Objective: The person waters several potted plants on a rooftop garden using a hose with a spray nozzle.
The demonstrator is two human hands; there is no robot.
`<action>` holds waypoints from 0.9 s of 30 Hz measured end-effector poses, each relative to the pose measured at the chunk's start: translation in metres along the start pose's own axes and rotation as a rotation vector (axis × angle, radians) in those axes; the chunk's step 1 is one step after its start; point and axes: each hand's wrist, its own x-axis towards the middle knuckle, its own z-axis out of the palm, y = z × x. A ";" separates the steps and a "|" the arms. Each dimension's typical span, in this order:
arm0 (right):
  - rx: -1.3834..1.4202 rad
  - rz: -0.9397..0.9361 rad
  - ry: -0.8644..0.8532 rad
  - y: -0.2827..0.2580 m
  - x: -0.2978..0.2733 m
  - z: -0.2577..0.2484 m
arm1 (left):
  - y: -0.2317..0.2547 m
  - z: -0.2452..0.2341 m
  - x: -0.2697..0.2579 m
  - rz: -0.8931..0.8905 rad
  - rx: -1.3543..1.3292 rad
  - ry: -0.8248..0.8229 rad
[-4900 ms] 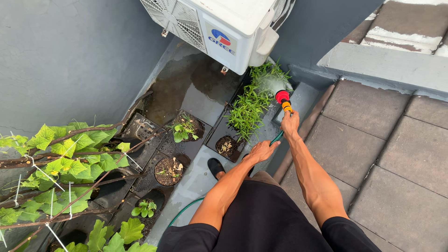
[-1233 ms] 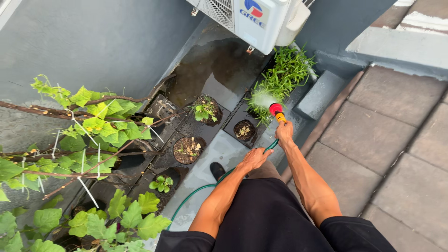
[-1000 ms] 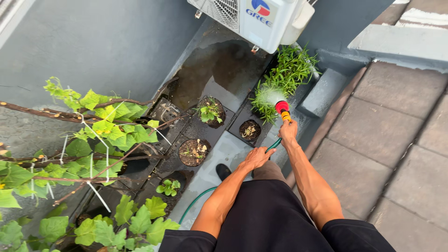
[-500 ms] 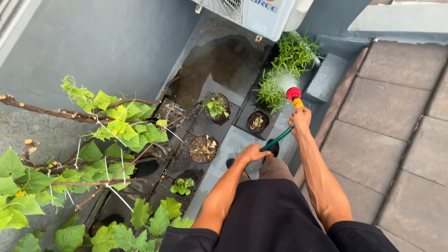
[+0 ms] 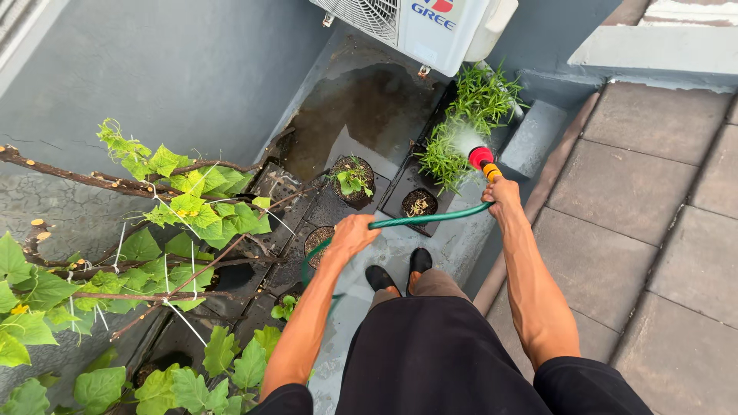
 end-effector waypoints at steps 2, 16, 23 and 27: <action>-0.035 -0.011 -0.063 -0.008 0.013 -0.015 | -0.008 -0.013 -0.008 -0.075 0.035 -0.032; -0.564 -0.043 0.050 -0.033 0.011 -0.041 | 0.041 0.014 -0.082 -0.276 -0.083 -0.185; -0.686 -0.070 0.007 -0.044 0.023 -0.041 | 0.061 0.007 -0.087 -0.437 -0.209 -0.145; -0.654 -0.003 -0.035 -0.051 0.045 -0.067 | 0.079 -0.021 -0.068 -0.337 -0.163 -0.060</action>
